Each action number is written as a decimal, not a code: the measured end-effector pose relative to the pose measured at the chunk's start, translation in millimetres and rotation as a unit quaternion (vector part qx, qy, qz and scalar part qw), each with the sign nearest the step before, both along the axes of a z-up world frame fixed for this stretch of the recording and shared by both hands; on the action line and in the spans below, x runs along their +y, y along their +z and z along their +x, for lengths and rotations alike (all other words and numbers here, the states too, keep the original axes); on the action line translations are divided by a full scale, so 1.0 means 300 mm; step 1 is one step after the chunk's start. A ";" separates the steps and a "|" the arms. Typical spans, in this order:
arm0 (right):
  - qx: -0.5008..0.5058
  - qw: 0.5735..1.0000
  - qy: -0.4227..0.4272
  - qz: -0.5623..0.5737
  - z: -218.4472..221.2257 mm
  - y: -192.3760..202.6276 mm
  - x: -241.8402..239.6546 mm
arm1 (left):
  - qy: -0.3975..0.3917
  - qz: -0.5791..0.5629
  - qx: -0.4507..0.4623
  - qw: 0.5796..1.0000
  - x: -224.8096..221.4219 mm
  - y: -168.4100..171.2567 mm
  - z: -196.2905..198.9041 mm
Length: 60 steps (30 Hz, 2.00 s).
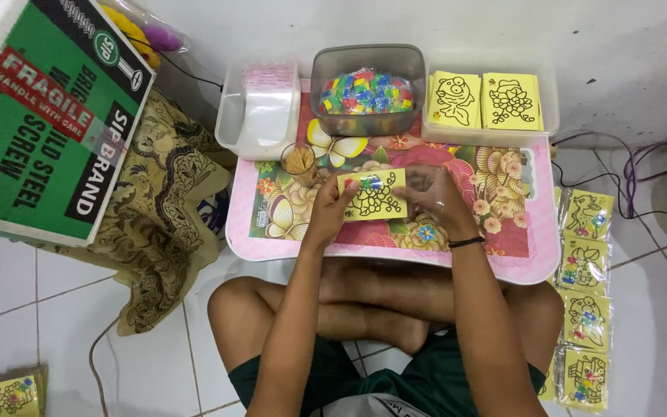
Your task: Decorating yellow cards with stickers and placing them into individual plastic sleeves for packaging.
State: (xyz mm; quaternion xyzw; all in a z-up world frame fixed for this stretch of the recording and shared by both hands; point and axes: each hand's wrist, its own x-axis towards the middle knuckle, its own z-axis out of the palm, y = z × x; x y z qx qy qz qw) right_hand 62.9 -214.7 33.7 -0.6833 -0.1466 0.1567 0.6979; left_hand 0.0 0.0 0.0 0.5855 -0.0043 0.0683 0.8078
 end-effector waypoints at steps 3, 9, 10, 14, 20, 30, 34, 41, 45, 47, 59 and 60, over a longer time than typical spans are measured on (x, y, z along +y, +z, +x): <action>-0.058 0.994 -0.023 0.091 0.093 -0.158 -0.037 | 0.005 -0.055 -0.004 0.998 0.005 -0.088 0.027; -0.026 0.958 -0.172 0.228 0.142 -0.200 -0.074 | 0.001 -0.106 -0.018 0.994 0.022 -0.163 0.057; -0.027 0.960 -0.164 0.226 0.131 -0.152 -0.047 | 0.009 -0.107 -0.021 0.994 0.023 -0.148 0.059; -0.156 0.920 -0.343 0.106 0.108 -0.005 0.017 | 0.032 -0.089 -0.040 0.995 0.019 -0.154 0.048; -0.385 0.884 -0.251 -0.085 0.057 0.271 0.188 | 0.039 -0.076 -0.042 0.995 0.026 -0.044 -0.011; -0.538 0.727 0.115 -0.411 0.031 0.256 0.502 | 0.019 0.026 -0.087 0.996 0.076 -0.460 0.115; -0.486 0.752 0.125 -0.428 0.042 0.209 0.555 | 0.019 0.032 -0.083 0.996 0.072 -0.431 0.102; -0.389 0.795 0.153 -0.439 0.071 0.153 0.567 | 0.026 0.047 -0.080 0.995 0.067 -0.363 0.077; -0.372 0.814 0.155 -0.417 0.060 0.194 0.562 | 0.032 0.053 -0.078 0.995 0.063 -0.322 0.066; -0.383 0.812 0.153 -0.413 0.079 0.164 0.559 | 0.034 0.055 -0.077 0.995 0.060 -0.301 0.060; -0.415 0.846 0.094 -0.320 0.102 0.173 0.510 | 0.025 0.050 -0.042 0.998 0.055 -0.133 0.018; -0.409 0.865 0.067 -0.283 0.095 0.184 0.507 | 0.026 0.019 -0.044 0.999 0.052 -0.228 0.036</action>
